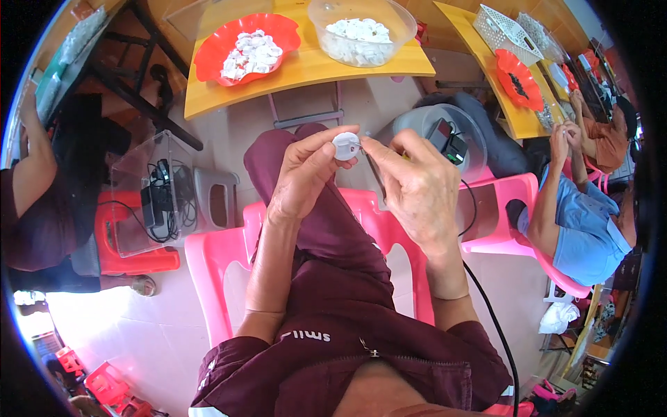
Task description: The person takes white plastic components one at a time from a tray, modifies each piece using a small hand tool, and places the finished components into a bowl.
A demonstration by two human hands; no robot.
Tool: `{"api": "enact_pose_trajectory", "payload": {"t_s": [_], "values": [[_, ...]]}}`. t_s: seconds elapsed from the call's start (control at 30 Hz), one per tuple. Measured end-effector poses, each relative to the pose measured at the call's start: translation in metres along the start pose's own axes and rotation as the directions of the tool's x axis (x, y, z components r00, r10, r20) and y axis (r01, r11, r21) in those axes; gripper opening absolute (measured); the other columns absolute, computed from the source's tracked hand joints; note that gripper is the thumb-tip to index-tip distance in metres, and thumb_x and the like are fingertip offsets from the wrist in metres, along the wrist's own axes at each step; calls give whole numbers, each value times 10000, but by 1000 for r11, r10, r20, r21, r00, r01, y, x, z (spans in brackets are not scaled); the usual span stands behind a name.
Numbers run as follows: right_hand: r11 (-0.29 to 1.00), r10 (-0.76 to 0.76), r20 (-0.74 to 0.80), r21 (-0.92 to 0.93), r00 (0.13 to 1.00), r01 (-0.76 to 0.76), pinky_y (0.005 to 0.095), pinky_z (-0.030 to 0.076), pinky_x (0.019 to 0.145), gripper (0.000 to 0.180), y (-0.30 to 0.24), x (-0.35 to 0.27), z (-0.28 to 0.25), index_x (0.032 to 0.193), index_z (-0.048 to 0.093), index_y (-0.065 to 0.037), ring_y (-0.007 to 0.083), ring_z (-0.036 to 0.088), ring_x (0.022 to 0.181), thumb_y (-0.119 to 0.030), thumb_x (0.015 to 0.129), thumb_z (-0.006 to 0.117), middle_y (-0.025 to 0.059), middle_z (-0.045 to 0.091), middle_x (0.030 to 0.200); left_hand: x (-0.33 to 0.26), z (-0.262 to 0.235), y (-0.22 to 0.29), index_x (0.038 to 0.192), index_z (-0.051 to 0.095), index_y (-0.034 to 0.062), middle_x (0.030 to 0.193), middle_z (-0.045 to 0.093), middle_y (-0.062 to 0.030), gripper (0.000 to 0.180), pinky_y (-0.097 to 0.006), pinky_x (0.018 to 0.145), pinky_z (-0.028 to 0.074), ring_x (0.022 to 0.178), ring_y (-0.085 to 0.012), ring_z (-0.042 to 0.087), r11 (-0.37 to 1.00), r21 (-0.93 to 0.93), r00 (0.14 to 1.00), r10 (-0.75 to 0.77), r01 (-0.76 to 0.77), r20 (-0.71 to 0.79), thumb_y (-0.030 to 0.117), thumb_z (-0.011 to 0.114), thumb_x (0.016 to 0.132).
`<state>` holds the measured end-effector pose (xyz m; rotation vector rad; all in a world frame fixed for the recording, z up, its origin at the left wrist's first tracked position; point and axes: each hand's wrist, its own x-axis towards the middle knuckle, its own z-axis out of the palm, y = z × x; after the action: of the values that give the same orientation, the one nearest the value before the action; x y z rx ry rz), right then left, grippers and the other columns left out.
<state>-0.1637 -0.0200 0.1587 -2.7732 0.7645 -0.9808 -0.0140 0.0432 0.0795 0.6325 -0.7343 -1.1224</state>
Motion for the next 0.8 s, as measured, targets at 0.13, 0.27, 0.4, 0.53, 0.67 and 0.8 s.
{"api": "enact_pose_trajectory", "payload": {"t_s": [0.13,0.27,0.4,0.53,0.67,0.8], "values": [[1000,18,-1,9,1000,-18,324,424,502,286,-1,-1,-5,931,688,-123,203,538,583,-10,669,663,51,489,665,2,-3,-5,1188,517,-41,1016,605,-82,378,-287,800,447,857,-145,557,982,-178,996,-52,64,68,220,492,916],[1000,16,12,-6,1000,-16,320,428,503,278,-2,-1,-5,918,689,-120,200,546,589,-1,669,656,45,495,668,3,0,-8,1178,506,-59,978,597,-80,403,-280,769,439,819,-142,541,965,-246,993,-70,91,90,250,480,922],[1000,-6,16,-25,1000,7,315,428,498,266,-3,-2,-5,908,690,-120,195,551,591,-2,673,653,41,497,668,5,2,-9,1167,508,-62,968,592,-77,401,-276,764,436,820,-137,538,960,-262,993,-74,96,93,256,478,924],[997,-8,28,-74,1000,10,313,428,495,254,-2,-2,-3,902,691,-121,194,550,589,-9,678,651,40,496,668,6,0,-9,1160,517,-56,961,592,-68,394,-261,755,425,809,-122,529,971,-219,994,-80,95,77,258,476,926],[996,-12,55,-85,998,17,312,441,505,252,1,-2,2,898,681,-118,189,546,607,-38,663,641,39,486,679,5,-2,-8,1152,528,-45,957,590,-51,382,-246,751,413,804,-108,520,982,-164,995,-87,95,57,258,482,925],[993,-21,73,-116,997,30,312,456,513,264,4,-4,2,898,670,-114,187,543,623,-71,641,630,37,477,690,5,-2,-8,1148,534,-40,959,589,-44,373,-244,753,410,810,-105,515,983,-148,993,-101,109,60,255,483,925]]}}
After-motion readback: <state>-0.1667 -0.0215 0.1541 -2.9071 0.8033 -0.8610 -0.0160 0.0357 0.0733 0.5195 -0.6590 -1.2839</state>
